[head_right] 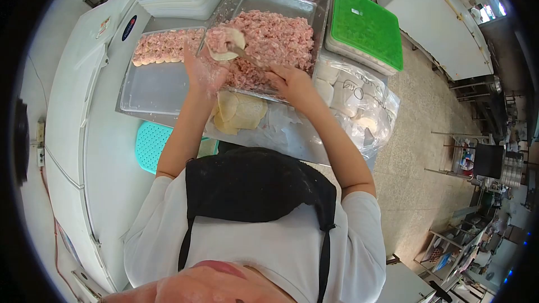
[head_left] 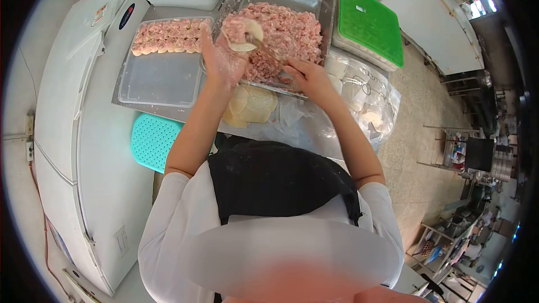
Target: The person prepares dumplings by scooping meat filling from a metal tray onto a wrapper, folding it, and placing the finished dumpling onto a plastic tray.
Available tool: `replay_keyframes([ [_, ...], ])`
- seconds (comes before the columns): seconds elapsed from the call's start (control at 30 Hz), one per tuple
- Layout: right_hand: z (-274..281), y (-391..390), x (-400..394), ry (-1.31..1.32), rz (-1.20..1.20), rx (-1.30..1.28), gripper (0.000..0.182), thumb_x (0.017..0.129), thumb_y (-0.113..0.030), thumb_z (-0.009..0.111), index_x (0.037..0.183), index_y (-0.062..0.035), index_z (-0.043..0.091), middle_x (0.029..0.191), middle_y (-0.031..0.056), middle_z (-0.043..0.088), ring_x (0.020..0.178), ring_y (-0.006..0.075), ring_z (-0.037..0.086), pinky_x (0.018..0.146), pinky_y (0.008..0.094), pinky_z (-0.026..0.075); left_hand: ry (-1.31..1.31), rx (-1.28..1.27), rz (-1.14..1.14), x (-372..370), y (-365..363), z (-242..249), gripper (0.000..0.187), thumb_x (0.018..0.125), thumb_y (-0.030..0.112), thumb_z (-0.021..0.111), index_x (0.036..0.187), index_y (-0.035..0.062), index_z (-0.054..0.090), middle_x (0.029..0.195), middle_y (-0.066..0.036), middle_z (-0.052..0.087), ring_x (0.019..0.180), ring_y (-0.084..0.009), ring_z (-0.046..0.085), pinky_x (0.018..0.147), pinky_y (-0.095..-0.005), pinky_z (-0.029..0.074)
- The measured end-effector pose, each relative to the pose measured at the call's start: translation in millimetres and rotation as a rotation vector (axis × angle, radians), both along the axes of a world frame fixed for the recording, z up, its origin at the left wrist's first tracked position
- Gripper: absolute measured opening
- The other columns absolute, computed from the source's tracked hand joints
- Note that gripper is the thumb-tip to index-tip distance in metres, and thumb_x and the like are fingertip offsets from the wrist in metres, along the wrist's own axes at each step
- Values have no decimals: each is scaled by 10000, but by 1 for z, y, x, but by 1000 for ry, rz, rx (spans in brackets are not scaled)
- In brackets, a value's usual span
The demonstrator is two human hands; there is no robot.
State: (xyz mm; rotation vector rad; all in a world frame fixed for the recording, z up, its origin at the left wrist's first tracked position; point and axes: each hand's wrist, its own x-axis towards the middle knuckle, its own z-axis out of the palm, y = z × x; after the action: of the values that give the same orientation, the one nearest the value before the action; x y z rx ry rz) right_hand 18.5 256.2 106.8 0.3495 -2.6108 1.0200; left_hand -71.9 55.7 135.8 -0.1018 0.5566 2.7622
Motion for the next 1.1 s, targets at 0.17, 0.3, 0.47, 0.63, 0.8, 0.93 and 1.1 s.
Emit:
replay_keyframes([
  [0.17, 55, -20, 10, -151, -122, 408, 232, 913, -223, 554, 1085, -84, 625, 854, 129, 634, 788, 324, 627, 687, 426, 500, 24, -59, -27, -28, -14, -31, 728, 930, 605, 319, 1283, -15, 466, 1217, -185, 553, 1174, -327, 491, 1028, -508, 375],
  [0.3, 83, -26, -1, -285, -108, 603, 247, 912, -225, 544, 1116, -95, 593, 868, 142, 612, 786, 329, 627, 679, 438, 504, -92, -70, -55, -16, -11, 13, 726, 927, 608, 332, 1218, -33, 509, 1124, -193, 579, 1100, -342, 531, 985, -506, 404],
  [0.47, 82, -46, 3, -206, -131, 531, 275, 910, -214, 538, 1147, -83, 582, 863, 168, 617, 818, 356, 620, 687, 444, 499, 3, -143, -114, -39, -23, -2, 714, 925, 571, 399, 1204, -79, 491, 1069, -196, 594, 985, -343, 577, 927, -525, 436],
  [0.63, 99, -13, 6, -84, -4, 408, 276, 930, -215, 540, 1137, -46, 609, 908, 162, 649, 815, 299, 637, 718, 382, 502, 142, -116, -207, -37, -22, 5, 525, 845, 213, 642, 1248, -62, 448, 1065, -166, 599, 958, -280, 593, 917, -443, 477],
  [0.8, 117, 7, 24, -415, -38, -75, 338, 963, -273, 517, 1136, 1, 614, 956, 173, 656, 868, 276, 586, 781, 335, 476, 888, -815, -159, -22, -22, 37, 564, 776, 44, 673, 1299, 52, 462, 1107, -79, 613, 1029, -177, 581, 929, -347, 464],
  [0.93, 109, 16, 34, -357, 45, -126, 312, 951, -250, 564, 1114, 8, 629, 908, 140, 675, 794, 174, 608, 738, 297, 477, 1107, -1183, -382, -15, -16, 73, 547, 749, 67, 713, 1268, 81, 540, 1147, -29, 623, 1033, -163, 580, 954, -305, 438],
  [1.1, 51, 44, 12, -191, 255, -74, 301, 921, -223, 594, 1132, -11, 631, 914, 174, 662, 813, 282, 630, 736, 344, 483, 1691, -1222, -189, -31, -16, 22, 681, 675, 127, 816, 1279, 84, 506, 1081, -93, 647, 983, -289, 613, 895, -377, 467],
])
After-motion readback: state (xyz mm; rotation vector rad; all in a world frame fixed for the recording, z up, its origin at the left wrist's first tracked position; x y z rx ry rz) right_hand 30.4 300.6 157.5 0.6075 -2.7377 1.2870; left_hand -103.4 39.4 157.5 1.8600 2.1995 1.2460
